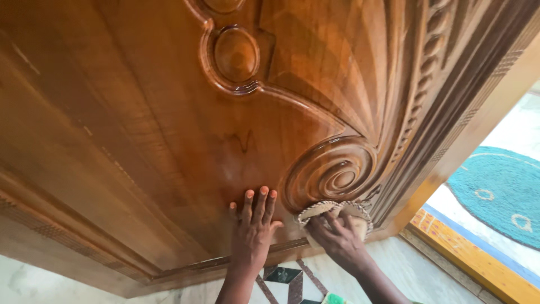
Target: The person wipes the surface of a carved wooden door with a cloth, following the contours of the decorative patterns.
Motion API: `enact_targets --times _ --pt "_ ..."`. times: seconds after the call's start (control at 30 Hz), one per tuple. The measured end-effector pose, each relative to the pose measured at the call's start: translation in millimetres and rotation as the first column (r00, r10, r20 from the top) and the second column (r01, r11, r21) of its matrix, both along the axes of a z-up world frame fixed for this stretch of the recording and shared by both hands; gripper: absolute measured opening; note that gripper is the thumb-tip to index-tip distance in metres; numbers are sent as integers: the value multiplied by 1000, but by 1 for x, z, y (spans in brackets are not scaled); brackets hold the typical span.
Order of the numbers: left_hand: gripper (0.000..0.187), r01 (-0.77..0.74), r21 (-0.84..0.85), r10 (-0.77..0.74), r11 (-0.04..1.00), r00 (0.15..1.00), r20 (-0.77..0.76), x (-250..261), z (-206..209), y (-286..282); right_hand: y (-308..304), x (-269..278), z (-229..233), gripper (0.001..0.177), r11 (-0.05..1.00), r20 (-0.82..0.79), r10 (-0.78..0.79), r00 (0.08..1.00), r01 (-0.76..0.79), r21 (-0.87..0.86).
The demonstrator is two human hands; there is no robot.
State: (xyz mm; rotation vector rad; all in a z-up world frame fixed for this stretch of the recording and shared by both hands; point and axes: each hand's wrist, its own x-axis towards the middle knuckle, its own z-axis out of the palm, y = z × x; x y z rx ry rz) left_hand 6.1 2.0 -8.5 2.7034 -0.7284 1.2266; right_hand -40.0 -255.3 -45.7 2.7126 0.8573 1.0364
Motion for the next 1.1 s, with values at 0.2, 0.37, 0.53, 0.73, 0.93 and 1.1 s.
enact_targets --times 0.2,0.37,0.53,0.73,0.93,1.1 --pt "116 -20 -5 21 1000 999 38 0 0 -2 -52 -2 -6 54 996 -107 -59 993 65 55" --pt "117 -35 5 34 999 998 54 -2 3 -2 -86 1 -9 65 985 -45 -151 987 155 79" --pt "108 -45 9 45 999 997 56 -7 6 -7 -100 -1 24 56 928 48 -270 962 247 278" --pt "96 -114 49 109 992 990 92 -19 9 -13 -92 5 49 61 840 235 -330 914 171 514" --pt "101 -53 25 53 998 999 -4 -16 6 -13 -76 18 1 67 748 163 -434 886 254 613" --pt "102 -71 65 73 995 997 -30 -24 14 -10 -37 18 -34 95 569 -85 -467 880 373 733"
